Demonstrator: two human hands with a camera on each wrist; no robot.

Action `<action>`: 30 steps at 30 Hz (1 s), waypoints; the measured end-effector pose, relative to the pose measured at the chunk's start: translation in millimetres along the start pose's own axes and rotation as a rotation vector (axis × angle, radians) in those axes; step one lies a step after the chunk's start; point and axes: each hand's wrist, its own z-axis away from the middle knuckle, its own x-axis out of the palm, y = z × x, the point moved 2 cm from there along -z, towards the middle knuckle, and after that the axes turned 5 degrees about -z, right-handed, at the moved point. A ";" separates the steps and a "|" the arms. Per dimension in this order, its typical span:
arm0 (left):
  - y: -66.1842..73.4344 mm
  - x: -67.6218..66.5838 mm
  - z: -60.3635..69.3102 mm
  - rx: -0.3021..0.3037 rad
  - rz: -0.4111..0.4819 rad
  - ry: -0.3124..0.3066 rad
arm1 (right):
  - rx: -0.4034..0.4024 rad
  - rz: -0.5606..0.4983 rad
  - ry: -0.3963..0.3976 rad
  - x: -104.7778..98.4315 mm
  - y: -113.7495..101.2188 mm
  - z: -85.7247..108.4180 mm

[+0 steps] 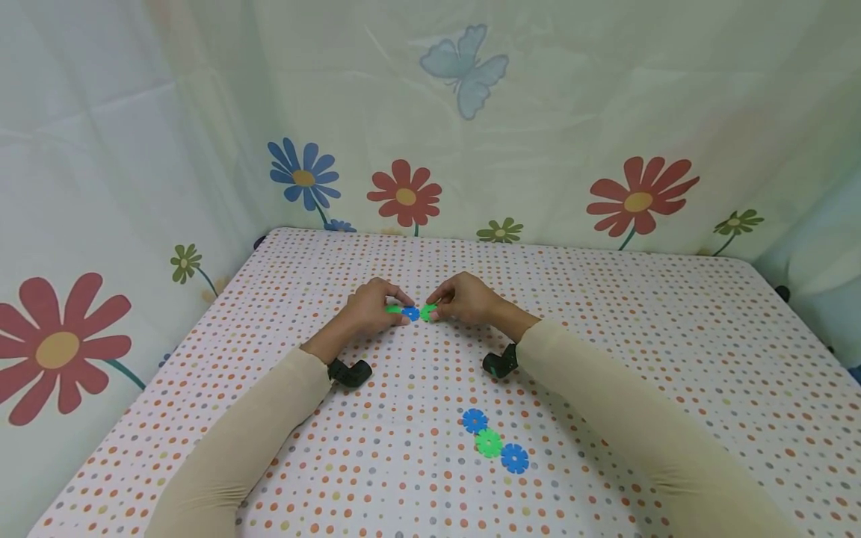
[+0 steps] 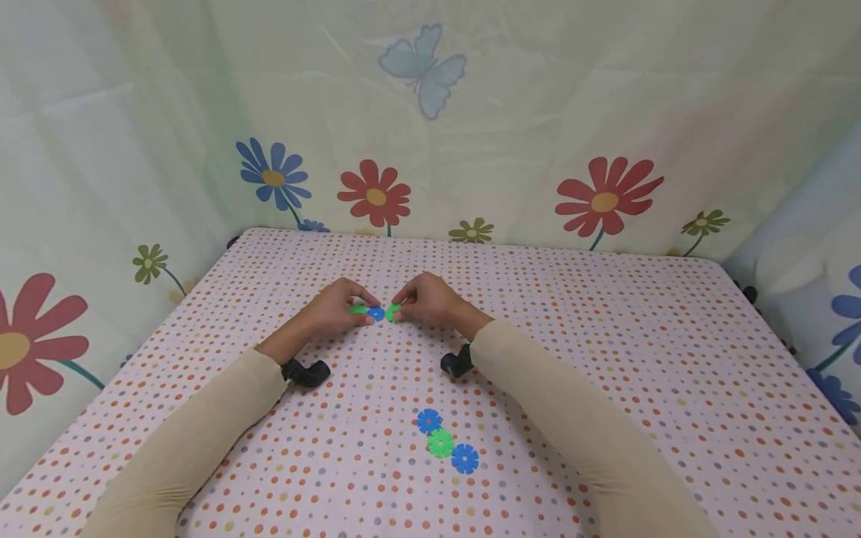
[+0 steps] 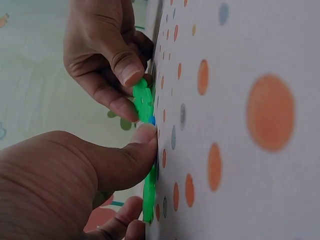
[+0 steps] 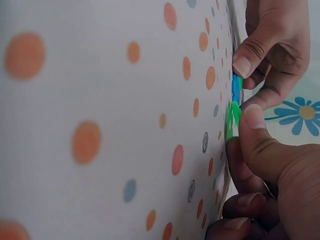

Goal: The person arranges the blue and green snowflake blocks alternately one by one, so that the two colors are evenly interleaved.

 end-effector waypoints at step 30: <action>0.3 -2.2 0.8 0.022 -0.012 -0.003 | 0.016 0.043 0.003 6.1 -2.2 -1.4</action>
